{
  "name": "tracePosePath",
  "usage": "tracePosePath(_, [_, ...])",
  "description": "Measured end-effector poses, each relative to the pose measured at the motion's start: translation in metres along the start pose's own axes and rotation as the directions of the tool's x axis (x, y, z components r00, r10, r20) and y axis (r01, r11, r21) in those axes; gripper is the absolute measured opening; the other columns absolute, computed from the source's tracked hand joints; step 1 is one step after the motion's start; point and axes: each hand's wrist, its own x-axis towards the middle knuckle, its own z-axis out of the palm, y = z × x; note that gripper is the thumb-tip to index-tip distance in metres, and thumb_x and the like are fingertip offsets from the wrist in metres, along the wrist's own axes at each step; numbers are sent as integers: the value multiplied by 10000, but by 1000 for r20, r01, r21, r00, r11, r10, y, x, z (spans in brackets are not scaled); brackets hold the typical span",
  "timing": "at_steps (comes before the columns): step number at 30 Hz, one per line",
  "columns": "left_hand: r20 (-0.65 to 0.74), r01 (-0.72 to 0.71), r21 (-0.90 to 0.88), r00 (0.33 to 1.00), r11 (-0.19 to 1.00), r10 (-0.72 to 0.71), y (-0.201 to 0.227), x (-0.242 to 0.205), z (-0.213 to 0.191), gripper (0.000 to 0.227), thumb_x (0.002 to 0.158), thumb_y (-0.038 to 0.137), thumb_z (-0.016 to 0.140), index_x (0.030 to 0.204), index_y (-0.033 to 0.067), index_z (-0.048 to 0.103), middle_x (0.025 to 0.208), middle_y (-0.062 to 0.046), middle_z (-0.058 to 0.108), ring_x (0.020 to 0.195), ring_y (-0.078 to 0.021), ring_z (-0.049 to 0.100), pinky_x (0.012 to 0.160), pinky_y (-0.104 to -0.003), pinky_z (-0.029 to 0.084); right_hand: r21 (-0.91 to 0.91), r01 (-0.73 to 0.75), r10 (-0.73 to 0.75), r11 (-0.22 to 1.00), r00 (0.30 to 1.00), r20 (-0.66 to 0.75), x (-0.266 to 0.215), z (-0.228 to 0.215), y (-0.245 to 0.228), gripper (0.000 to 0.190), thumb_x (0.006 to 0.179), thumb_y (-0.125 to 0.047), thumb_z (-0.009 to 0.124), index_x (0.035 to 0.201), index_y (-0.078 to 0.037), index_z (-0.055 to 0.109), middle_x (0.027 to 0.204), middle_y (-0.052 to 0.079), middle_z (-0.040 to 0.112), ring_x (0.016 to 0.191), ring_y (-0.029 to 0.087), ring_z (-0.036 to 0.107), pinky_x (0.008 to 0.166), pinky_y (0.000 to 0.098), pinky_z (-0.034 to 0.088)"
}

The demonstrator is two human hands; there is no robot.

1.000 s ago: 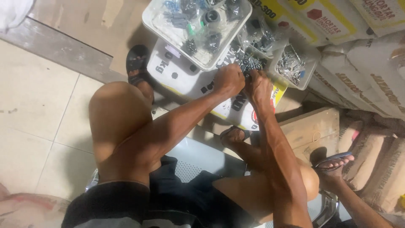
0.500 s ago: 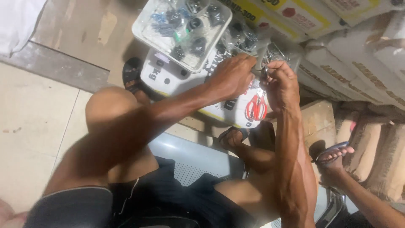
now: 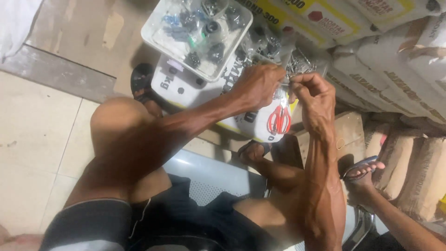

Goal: Assembling small metal bolts and nuts by threading them together manually.

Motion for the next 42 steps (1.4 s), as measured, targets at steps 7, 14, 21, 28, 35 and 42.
tracePosePath(7, [70,48,-52,997,998,-44,14,-2,-4,233,967,-3,469,823,80,631,702,-90,629,594,-227,674,572,-367,587,40,-19,19,999,1000,-6,2,13,18,122,913,55,704,1026,18,732,805,127,695,713,132,644,720,281,532])
tracePosePath(14, [-112,208,-24,971,978,-209,-7,14,19,40,904,75,658,892,89,623,847,-105,661,719,-298,705,548,-407,583,-15,10,-11,1000,997,-83,9,14,22,76,1013,6,686,1088,8,701,892,106,717,737,133,666,706,275,580])
tracePosePath(21, [-131,250,-223,950,942,-284,-22,23,26,145,865,106,664,721,87,665,687,-120,707,732,-359,739,647,-457,583,-234,134,-177,963,969,-173,11,23,45,193,874,56,812,1041,-13,745,788,105,702,722,140,656,662,290,525])
tracePosePath(28, [-102,433,-30,895,901,-433,-43,12,18,147,900,27,575,824,41,700,715,-166,718,715,-328,762,669,-441,633,-233,-15,-2,972,997,-73,2,28,54,132,852,-11,811,953,-42,732,727,83,706,648,149,688,650,280,538])
tracePosePath(35, [-37,613,71,790,787,-612,-36,-9,16,220,929,-1,572,1048,-129,706,941,-308,726,970,-468,742,751,-543,641,-726,-39,91,687,995,34,22,46,185,148,920,-171,672,1029,-102,744,956,206,731,900,451,725,813,588,556])
tracePosePath(42, [-147,578,-79,799,812,-583,-7,6,-4,237,903,103,568,837,-59,726,844,-291,733,899,-491,746,675,-542,614,-866,-87,163,493,987,-6,27,74,154,223,1005,-251,631,1059,-92,777,1243,226,677,916,457,746,805,598,586])
